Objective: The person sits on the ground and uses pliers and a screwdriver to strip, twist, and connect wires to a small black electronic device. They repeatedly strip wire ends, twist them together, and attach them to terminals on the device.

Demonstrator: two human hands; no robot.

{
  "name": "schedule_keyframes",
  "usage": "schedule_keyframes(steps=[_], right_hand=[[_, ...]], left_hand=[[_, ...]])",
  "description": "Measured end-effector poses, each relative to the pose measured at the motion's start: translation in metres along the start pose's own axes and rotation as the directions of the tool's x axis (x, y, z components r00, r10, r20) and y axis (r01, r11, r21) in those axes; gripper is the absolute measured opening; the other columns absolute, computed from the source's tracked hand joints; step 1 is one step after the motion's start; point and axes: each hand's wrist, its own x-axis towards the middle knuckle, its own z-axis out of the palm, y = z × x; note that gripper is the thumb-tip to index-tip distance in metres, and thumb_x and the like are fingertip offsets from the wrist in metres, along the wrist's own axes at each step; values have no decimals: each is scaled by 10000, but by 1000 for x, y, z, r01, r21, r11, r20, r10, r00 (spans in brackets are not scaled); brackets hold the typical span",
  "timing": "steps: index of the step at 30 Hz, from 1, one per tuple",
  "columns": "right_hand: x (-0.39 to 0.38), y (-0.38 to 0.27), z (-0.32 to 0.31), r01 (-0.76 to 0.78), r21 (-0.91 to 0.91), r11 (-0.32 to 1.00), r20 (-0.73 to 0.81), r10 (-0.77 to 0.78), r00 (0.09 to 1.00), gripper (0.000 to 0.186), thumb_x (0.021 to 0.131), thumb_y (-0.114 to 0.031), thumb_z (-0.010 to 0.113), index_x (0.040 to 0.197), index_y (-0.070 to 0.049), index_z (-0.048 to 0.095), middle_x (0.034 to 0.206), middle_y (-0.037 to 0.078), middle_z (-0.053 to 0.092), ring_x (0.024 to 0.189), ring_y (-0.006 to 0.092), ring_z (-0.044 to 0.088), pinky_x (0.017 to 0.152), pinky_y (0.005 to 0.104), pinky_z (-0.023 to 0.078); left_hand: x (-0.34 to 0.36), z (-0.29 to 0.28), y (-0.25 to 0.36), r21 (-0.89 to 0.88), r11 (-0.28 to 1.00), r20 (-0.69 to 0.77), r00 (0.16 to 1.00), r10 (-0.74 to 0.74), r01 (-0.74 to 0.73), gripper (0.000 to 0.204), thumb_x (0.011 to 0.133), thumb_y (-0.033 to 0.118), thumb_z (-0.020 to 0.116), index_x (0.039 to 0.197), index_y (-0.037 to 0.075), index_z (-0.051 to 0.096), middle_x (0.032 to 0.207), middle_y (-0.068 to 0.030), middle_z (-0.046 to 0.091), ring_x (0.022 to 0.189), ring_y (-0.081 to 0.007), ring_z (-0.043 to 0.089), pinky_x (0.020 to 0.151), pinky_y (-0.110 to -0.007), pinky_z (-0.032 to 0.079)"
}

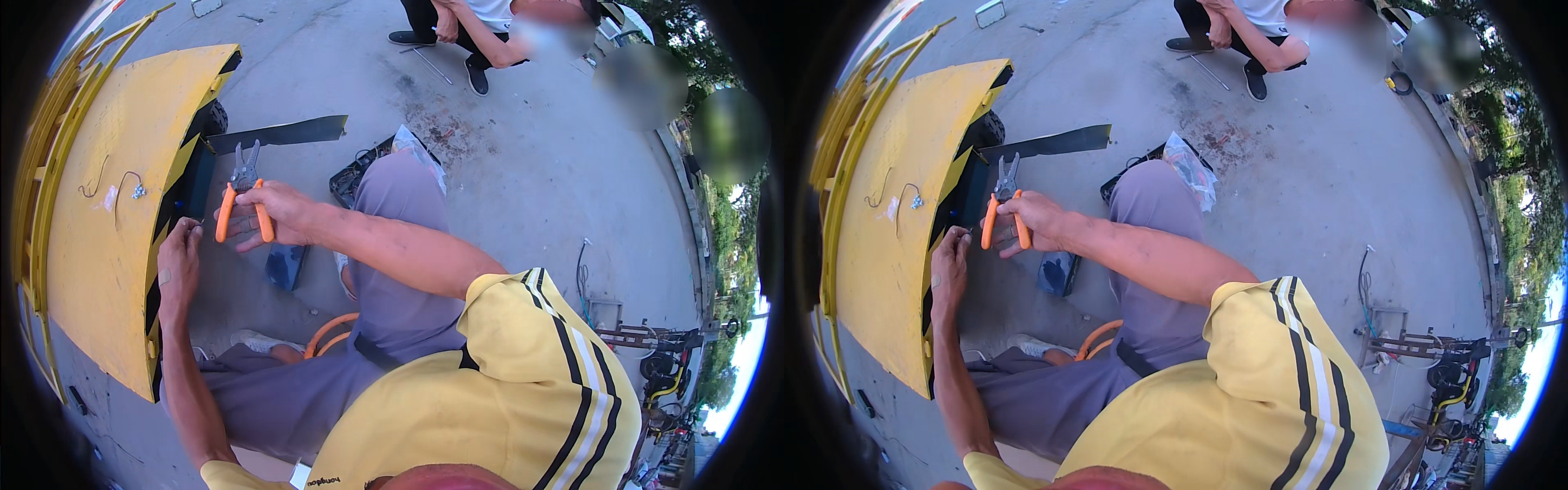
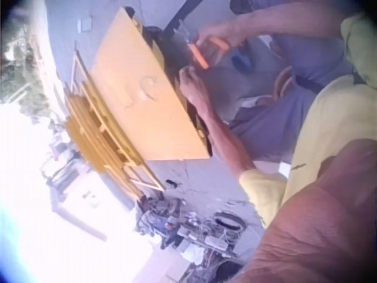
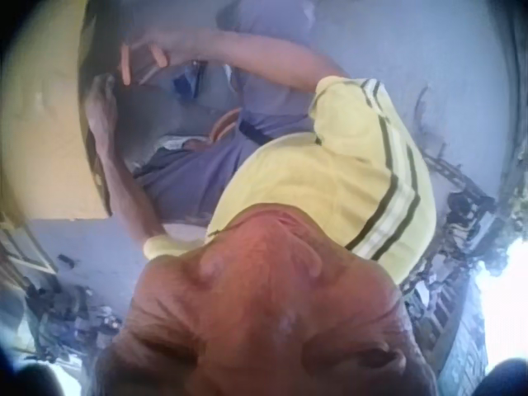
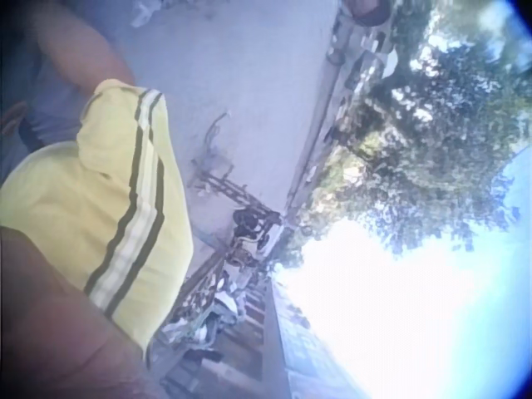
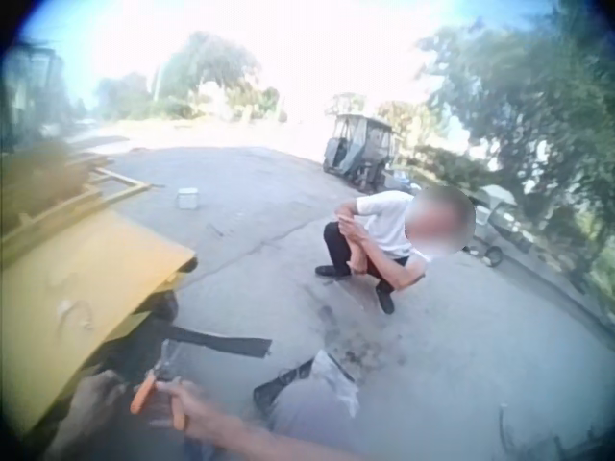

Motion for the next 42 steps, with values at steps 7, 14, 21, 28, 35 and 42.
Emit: schedule_keyframes(steps=[7,14,21,28,35,42], right_hand=[[9,8,13,-173,10,985,-60,174,983,394,1055,-258,568,1398,-85,479,1124,136,601,1042,309,705,898,609,603],[15,40,17,-40,-930,365,-153,-284,947,736,900,-420,750,1418,47,514,1221,234,619,1132,366,627,1011,452,477],[21,53,29,78,-997,21,66,-345,936,679,930,-404,747,1409,24,528,1157,188,561,1105,366,571,983,462,461],[25,59,40,170,-985,29,151,-328,932,652,914,-373,758,1400,5,544,1143,203,561,1079,388,569,963,473,466],[25,59,40,185,-981,57,156,-327,932,607,907,-368,766,1336,17,574,1105,195,575,1057,393,583,939,474,474],[22,55,40,127,-981,143,88,-252,964,502,914,-343,750,1215,32,605,1023,219,634,941,391,637,854,466,497]], left_hand=[[-21,37,-37,-473,874,-125,974,-190,109,155,1061,142,628,1144,13,646,971,-17,636,912,-103,594,845,-265,486],[-28,10,-48,-632,765,-167,941,-293,126,212,1039,249,680,1108,50,701,863,22,642,685,-46,493,590,-216,396],[-30,9,-51,-661,738,-159,935,-317,138,233,1017,247,715,1116,37,732,830,23,640,685,-42,504,594,-217,411],[-36,16,-49,-616,772,-124,947,-295,160,160,1006,163,714,1069,18,735,829,42,623,743,-38,499,656,-233,421],[-39,14,-45,-591,795,-125,958,-257,136,124,989,119,718,991,-5,731,805,43,611,756,-39,509,688,-229,435],[-41,13,-40,-574,801,-92,960,-266,167,135,981,127,733,993,-8,733,795,39,613,746,-33,504,668,-225,429]])
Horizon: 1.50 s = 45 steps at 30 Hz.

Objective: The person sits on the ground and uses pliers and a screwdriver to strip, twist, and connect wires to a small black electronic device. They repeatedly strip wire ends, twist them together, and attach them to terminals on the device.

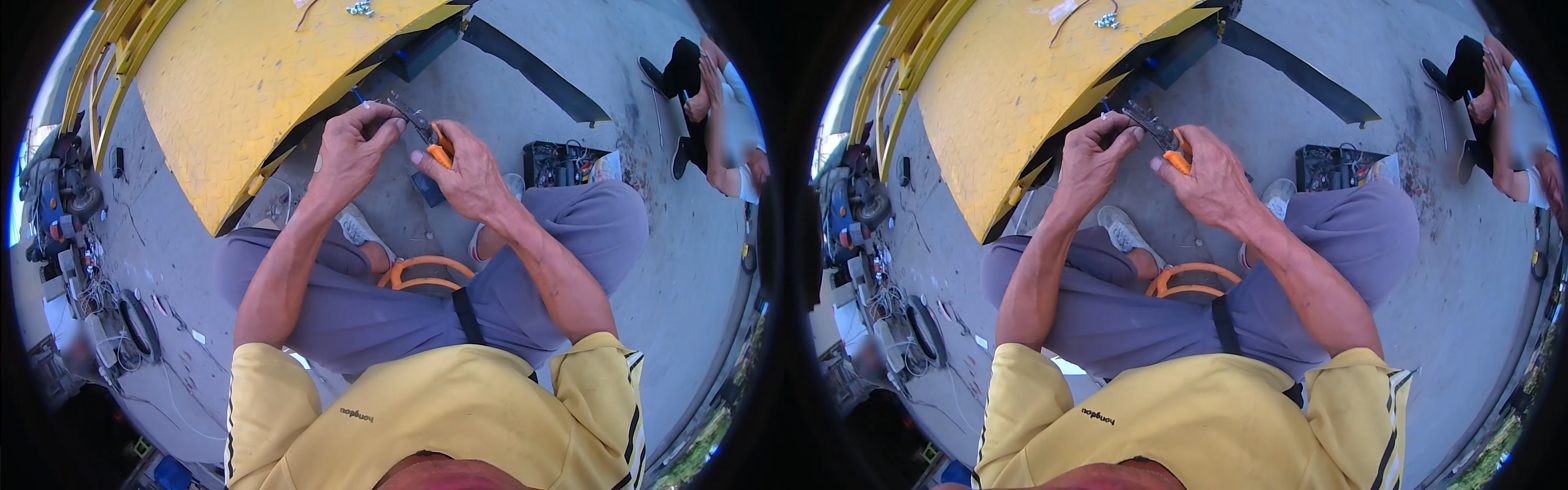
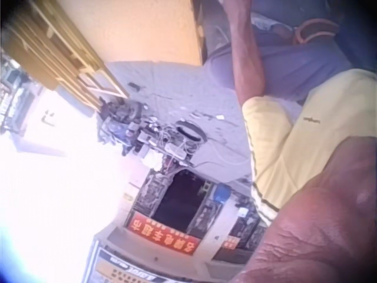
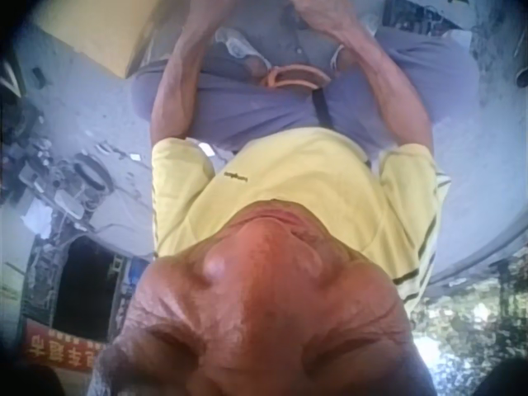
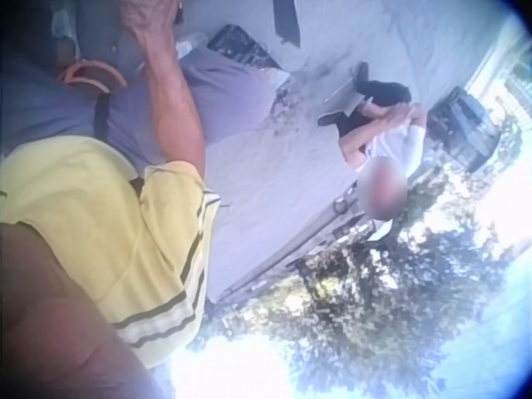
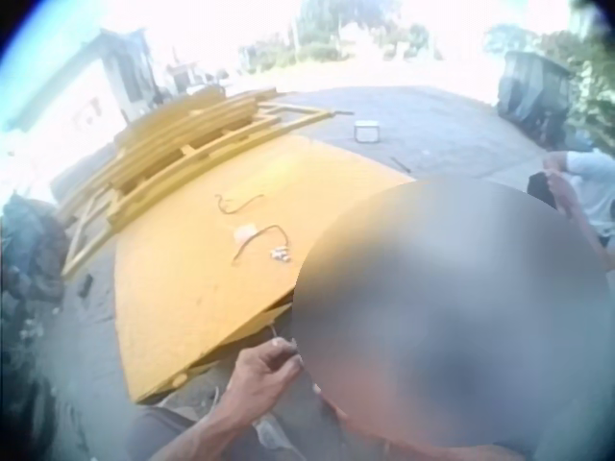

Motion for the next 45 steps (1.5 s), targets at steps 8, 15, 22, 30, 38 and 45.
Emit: schedule_keyframes(steps=[8,15,22,30,38,45], right_hand=[[-3,16,0,-187,193,963,80,174,981,505,949,-390,704,1182,51,620,924,214,668,845,356,650,822,438,501],[-4,15,-5,-27,-82,996,-121,17,993,596,928,-372,738,1366,-7,566,1144,186,604,1049,347,620,921,460,484],[-4,8,-9,84,-351,933,-151,-144,978,574,879,-312,778,1344,-40,581,1125,132,607,1032,342,613,866,472,471],[-4,7,-8,115,-373,921,-125,-173,977,528,884,-292,774,1309,-35,595,1126,134,606,1010,345,624,850,479,478],[-4,9,-6,121,-353,928,-121,-174,977,484,885,-269,773,1269,-26,605,1110,152,615,962,366,645,831,489,499],[-5,9,-4,126,-304,944,-130,-172,977,402,877,-202,762,1192,-10,602,1064,175,627,922,396,663,790,491,537]], left_hand=[[2,4,-5,26,999,28,999,22,-23,165,991,162,740,1056,10,737,827,44,624,750,-38,503,657,-224,423],[9,4,-17,-40,997,-56,996,71,-73,199,1009,183,726,1146,40,729,902,27,667,777,-54,549,683,-229,465],[13,6,-12,-90,996,-50,999,8,-12,192,1018,109,698,1169,-8,714,931,-19,699,782,-79,602,708,-239,508],[15,7,-16,-170,985,-14,1000,0,-2,184,1018,68,687,1174,-27,706,961,-32,701,778,-89,613,712,-245,517],[14,6,-17,-160,987,-6,1000,-4,3,178,1008,69,704,1150,-38,719,947,-49,721,758,-93,629,685,-245,530],[13,6,-13,-180,984,-1,1000,-5,4,167,1009,69,703,1134,-38,727,921,-55,732,737,-87,622,671,-245,530]])
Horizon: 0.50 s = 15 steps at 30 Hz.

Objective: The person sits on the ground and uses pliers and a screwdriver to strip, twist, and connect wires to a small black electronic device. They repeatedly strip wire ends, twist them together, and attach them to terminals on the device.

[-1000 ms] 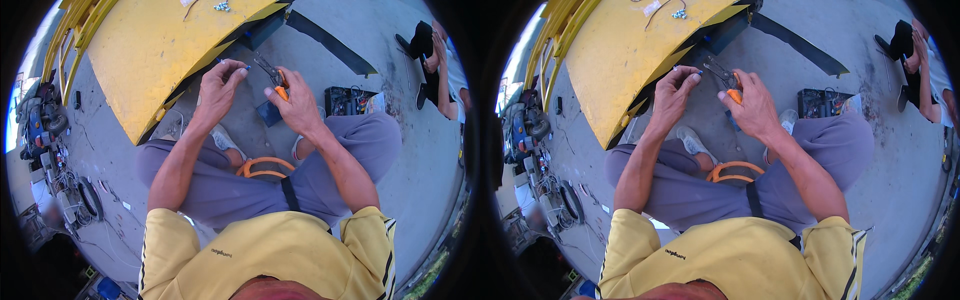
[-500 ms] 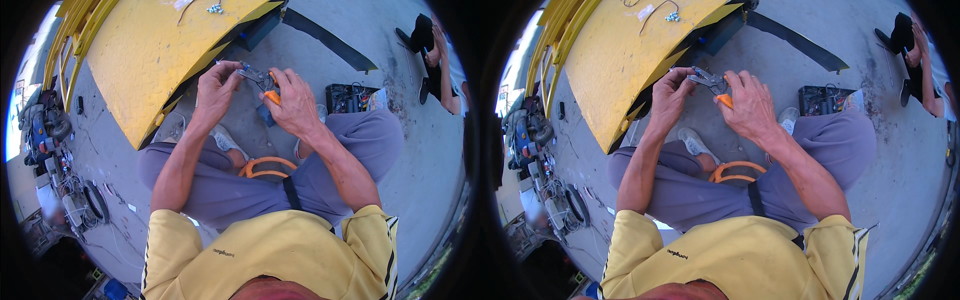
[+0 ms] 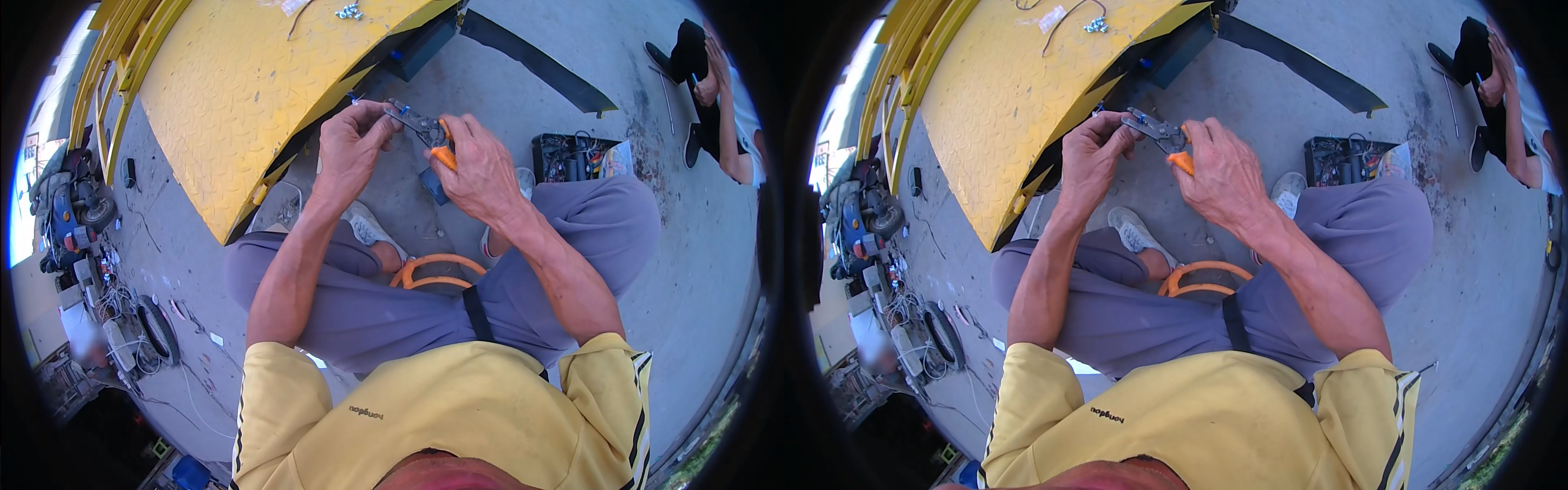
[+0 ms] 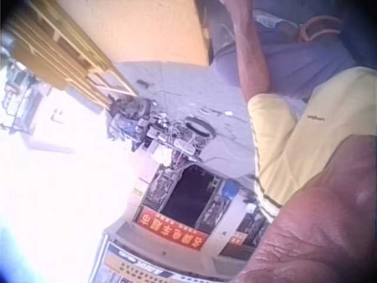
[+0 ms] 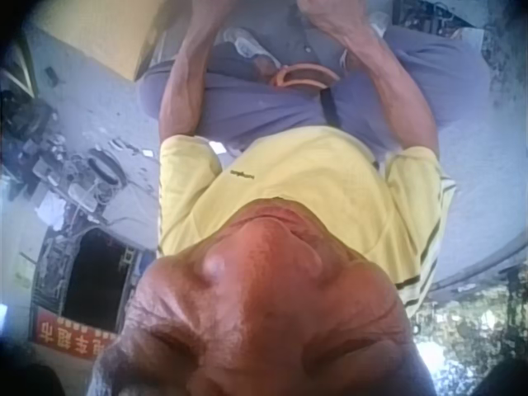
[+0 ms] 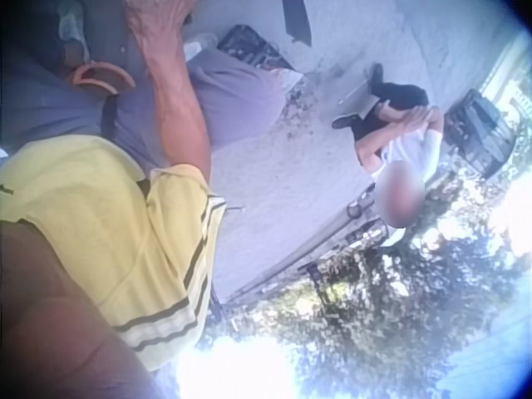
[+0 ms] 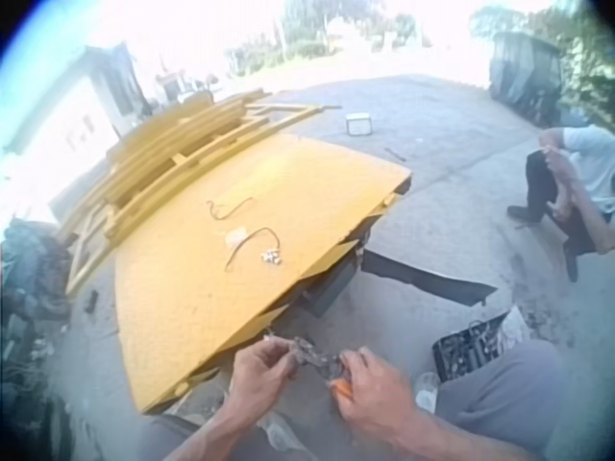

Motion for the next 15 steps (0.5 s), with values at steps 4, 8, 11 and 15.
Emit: schedule_keyframes(steps=[4,8,11,15], right_hand=[[0,5,5,38,-8,999,-19,-38,999,297,875,-132,735,1091,3,582,988,203,637,844,433,676,728,508,556],[5,9,4,5,-42,999,49,-3,999,233,880,-100,712,1036,-4,568,932,222,668,803,454,687,692,533,560],[7,13,0,3,-40,999,63,-1,998,210,883,-91,702,1020,-4,568,920,237,691,807,456,693,690,541,562],[7,16,0,23,16,1000,101,-25,995,220,890,-103,700,1029,8,571,927,257,698,836,463,690,721,537,554]], left_hand=[[1,-2,-2,33,999,7,1000,-13,13,169,1002,82,715,1125,-32,731,918,-49,729,734,-85,619,670,-242,527],[-1,-1,1,74,997,2,1000,-6,6,219,974,129,765,1117,-34,731,901,-41,719,744,-80,623,683,-238,529],[-3,-2,9,247,968,69,997,38,-54,278,936,208,822,1075,-14,728,838,-1,672,714,-55,553,644,-242,477],[-5,-3,17,465,876,135,988,73,-129,319,892,293,863,973,21,717,740,48,566,677,-52,427,587,-262,378]])
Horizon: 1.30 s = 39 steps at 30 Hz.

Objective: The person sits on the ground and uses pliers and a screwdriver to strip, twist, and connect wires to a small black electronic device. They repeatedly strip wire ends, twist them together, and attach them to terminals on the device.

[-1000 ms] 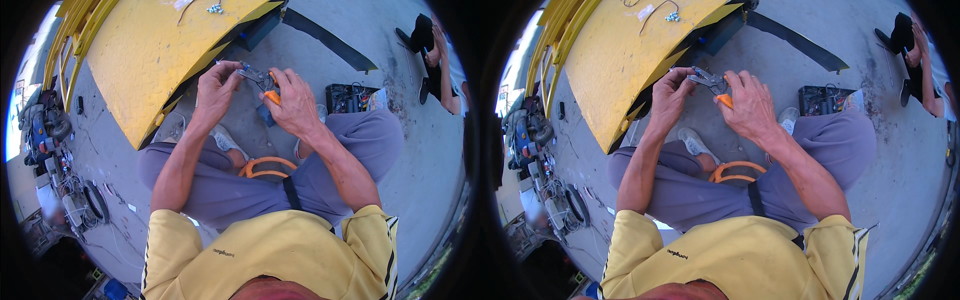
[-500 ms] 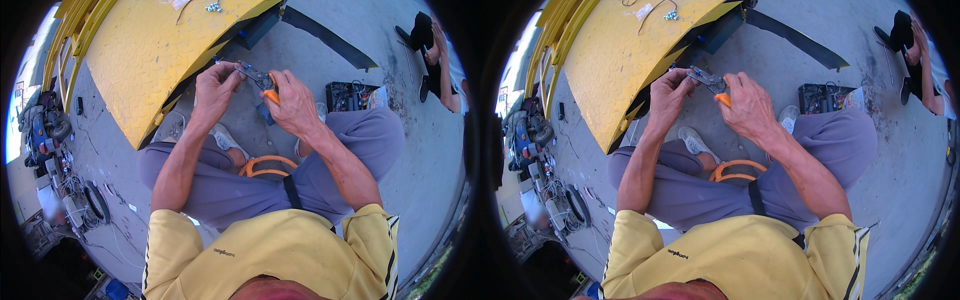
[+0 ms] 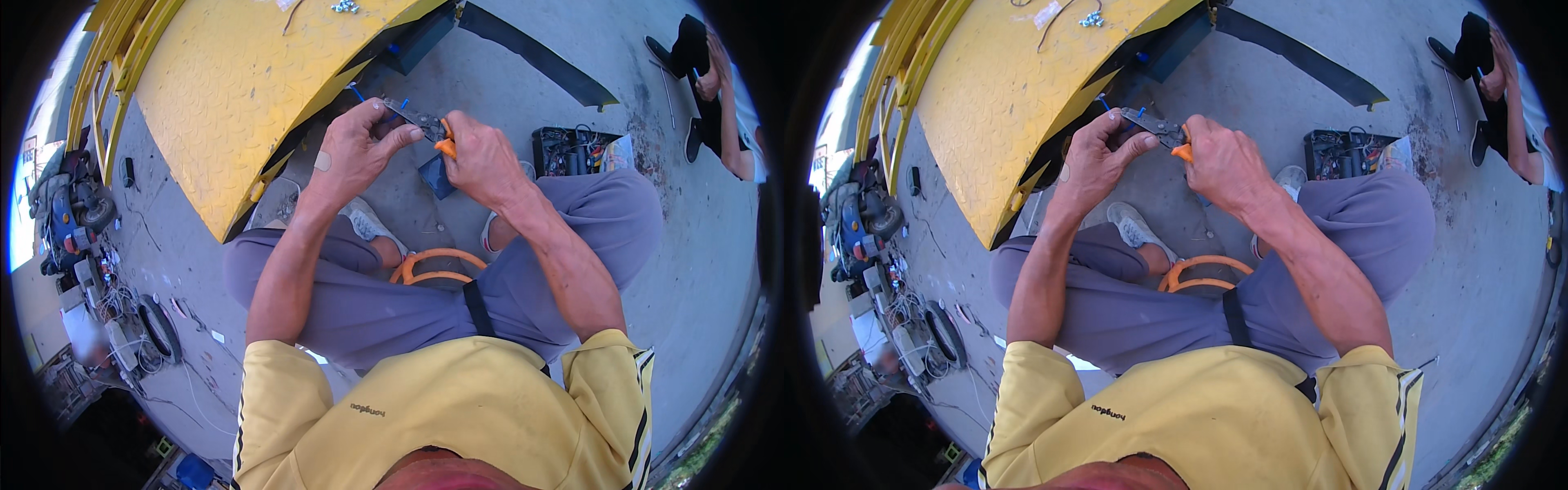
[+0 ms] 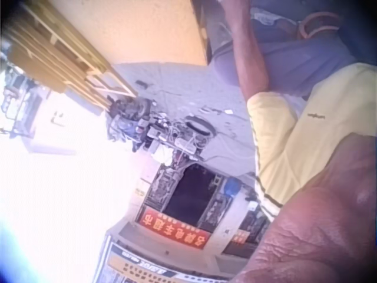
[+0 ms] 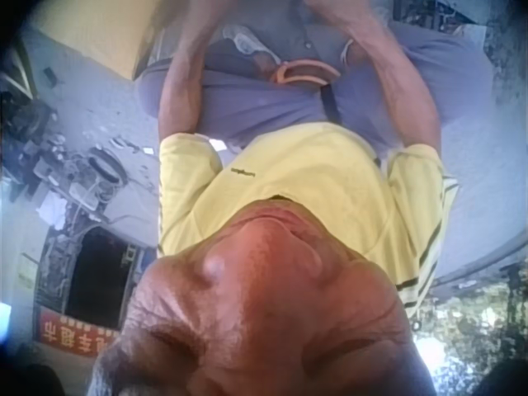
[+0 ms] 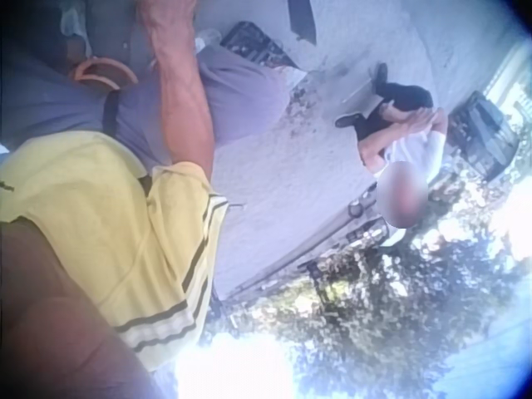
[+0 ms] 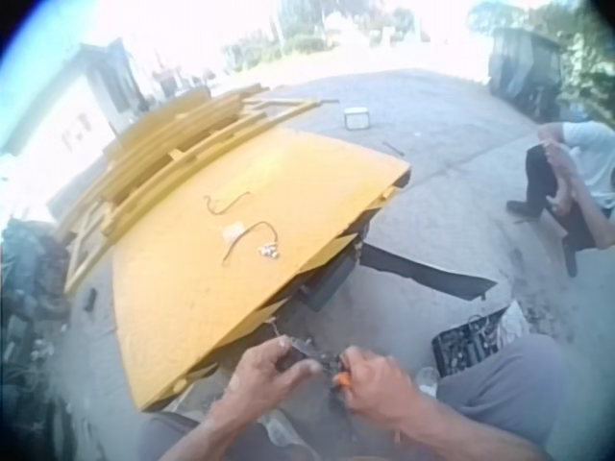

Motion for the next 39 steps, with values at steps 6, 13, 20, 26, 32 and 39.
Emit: schedule_keyframes(steps=[6,13,20,26,32,39], right_hand=[[3,-13,-4,-200,268,942,153,163,975,306,919,-206,714,1059,31,581,905,284,664,865,474,665,758,512,508],[16,-1,-17,-421,420,804,42,446,894,411,965,-371,669,1074,22,612,892,235,675,879,416,672,802,471,496],[3,12,-4,-516,171,839,406,417,813,533,922,-440,691,1152,38,645,1017,256,707,979,419,683,880,471,502],[-39,-13,20,-269,-189,944,732,318,602,619,922,-474,685,1281,29,657,1140,225,724,1137,393,682,977,478,528],[-98,-4,68,-16,-206,978,788,176,590,629,923,-529,687,1269,-3,682,1153,205,712,1155,397,677,982,497,531],[-28,-25,31,-193,482,855,286,54,957,274,982,-194,694,1155,16,722,1069,162,712,941,276,728,859,373,576]], left_hand=[[3,4,0,-98,995,-118,993,-7,-5,412,856,349,878,795,-1,669,600,-20,489,584,-106,390,524,-303,353],[-1,2,-3,-48,994,-138,985,-104,98,358,859,303,894,816,28,670,644,44,466,631,-54,405,560,-258,355],[6,13,-2,-522,853,-169,980,-102,-2,247,991,240,760,1005,16,657,861,-4,633,760,-76,571,705,-252,511],[8,3,-7,-395,914,-66,989,-135,98,183,1041,188,678,1052,6,697,877,-18,692,749,-78,566,688,-257,503],[6,2,-9,-249,967,-120,989,-89,57,182,1009,199,730,1067,26,740,905,21,713,762,-52,549,699,-235,482],[1,-3,-5,-267,963,-177,984,-25,-23,264,942,72,778,1201,51,731,940,27,676,839,-51,573,777,-232,490]])
